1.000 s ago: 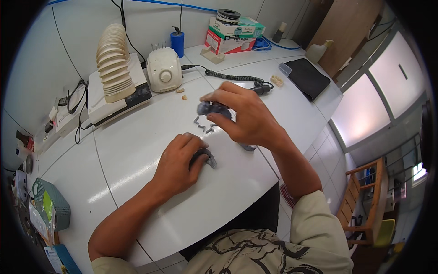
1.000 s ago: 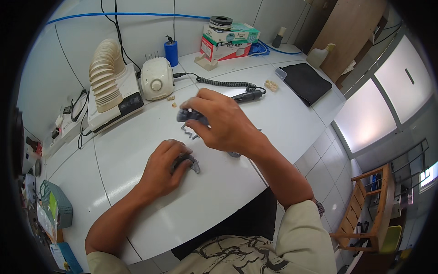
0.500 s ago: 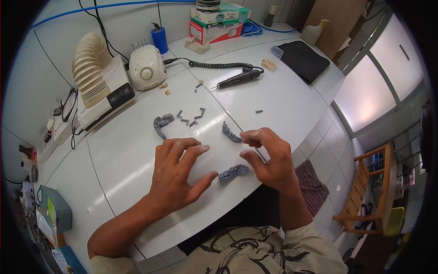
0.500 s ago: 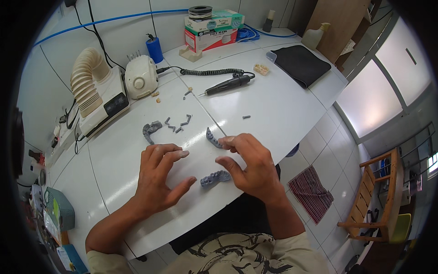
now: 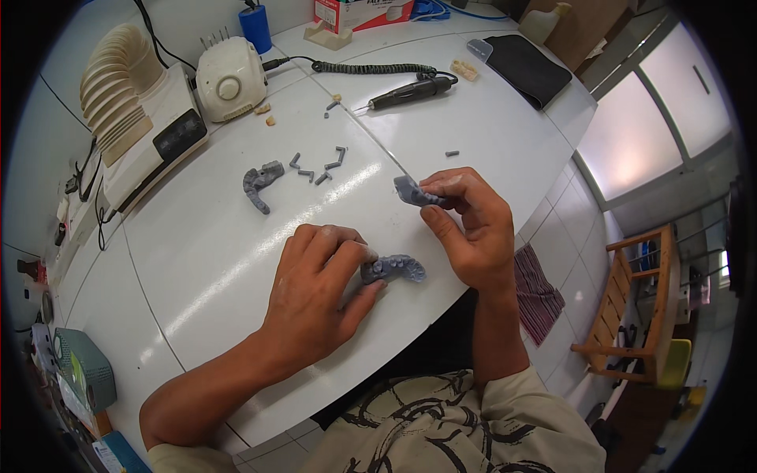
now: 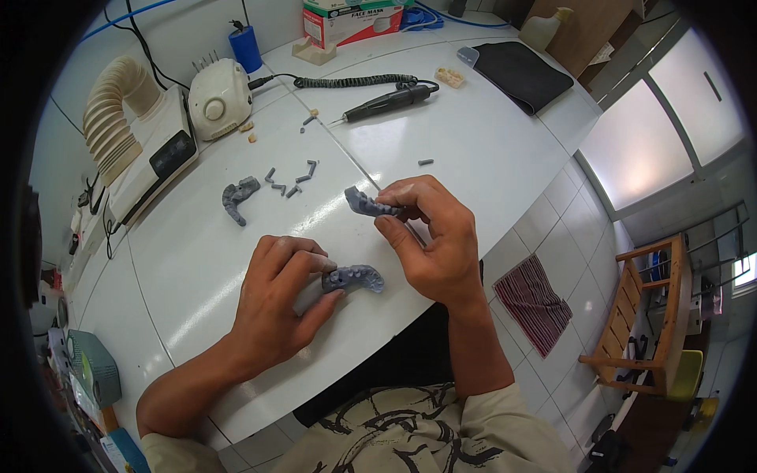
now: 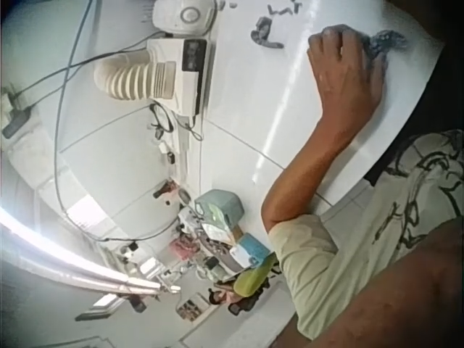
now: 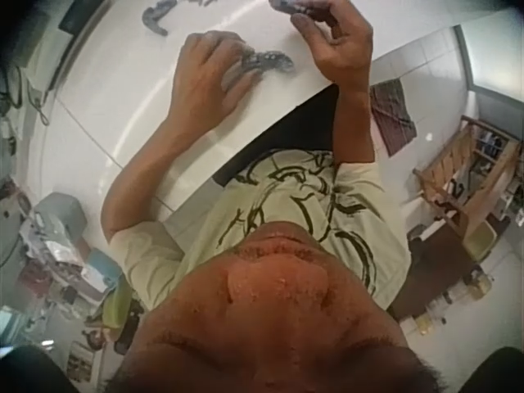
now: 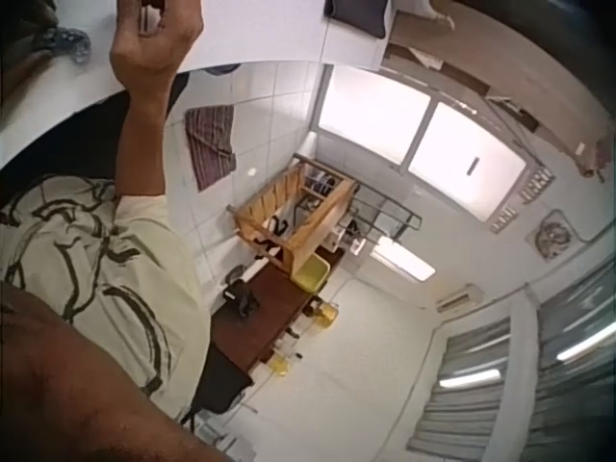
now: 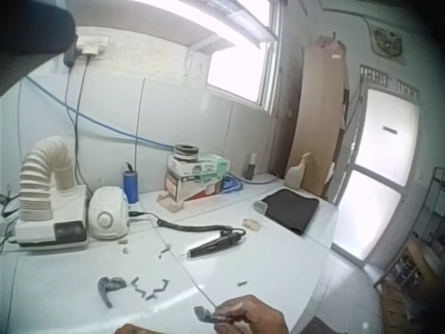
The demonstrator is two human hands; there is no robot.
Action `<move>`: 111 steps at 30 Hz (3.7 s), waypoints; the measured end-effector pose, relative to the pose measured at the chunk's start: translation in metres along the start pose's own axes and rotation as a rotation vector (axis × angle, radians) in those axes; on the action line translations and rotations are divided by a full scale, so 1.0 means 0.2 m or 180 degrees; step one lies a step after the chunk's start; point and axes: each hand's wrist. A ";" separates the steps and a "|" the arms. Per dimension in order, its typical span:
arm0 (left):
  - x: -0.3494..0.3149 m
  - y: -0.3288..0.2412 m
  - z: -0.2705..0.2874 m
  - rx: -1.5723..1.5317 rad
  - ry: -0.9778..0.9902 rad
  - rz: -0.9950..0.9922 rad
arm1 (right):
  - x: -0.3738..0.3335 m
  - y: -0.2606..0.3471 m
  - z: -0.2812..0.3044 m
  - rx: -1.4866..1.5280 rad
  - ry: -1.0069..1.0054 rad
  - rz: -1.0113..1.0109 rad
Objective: Assembling the components of a dental model for a denture fitting.
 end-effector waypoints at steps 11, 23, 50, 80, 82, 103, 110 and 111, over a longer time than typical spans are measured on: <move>0.01 -0.01 0.02 -0.0168 0.0145 0.0214 | -0.06 -0.01 0.04 0.1172 0.0028 -0.0361; 0.01 0.01 0.02 -0.0187 0.0166 0.0181 | -0.08 0.03 0.03 0.0783 0.0321 0.0234; 0.00 0.03 0.00 -0.0243 0.0057 0.0132 | -0.13 0.10 0.00 0.0146 0.0717 0.0325; 0.00 0.01 0.03 -0.0977 0.0416 -0.0295 | -0.14 0.09 -0.04 -0.0176 0.0510 0.0251; 0.00 0.01 0.03 -0.0980 0.0391 -0.0226 | -0.13 0.10 -0.01 -0.0174 0.0711 0.0212; -0.01 0.00 0.08 -0.0570 0.0438 0.0153 | -0.11 0.15 0.03 -0.0324 0.1179 -0.0293; 0.00 0.02 0.08 -0.0542 0.0480 0.0113 | -0.10 0.12 0.05 -0.0290 0.1280 -0.0228; 0.00 0.02 0.08 -0.0528 0.0466 0.0081 | -0.10 0.12 0.05 -0.0284 0.1280 -0.0239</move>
Point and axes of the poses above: each hand's wrist, its own x-axis towards the middle knuckle, its own z-axis out of the back of the hand, y = z × x, and after that the axes turned 12 degrees about y, right-handed
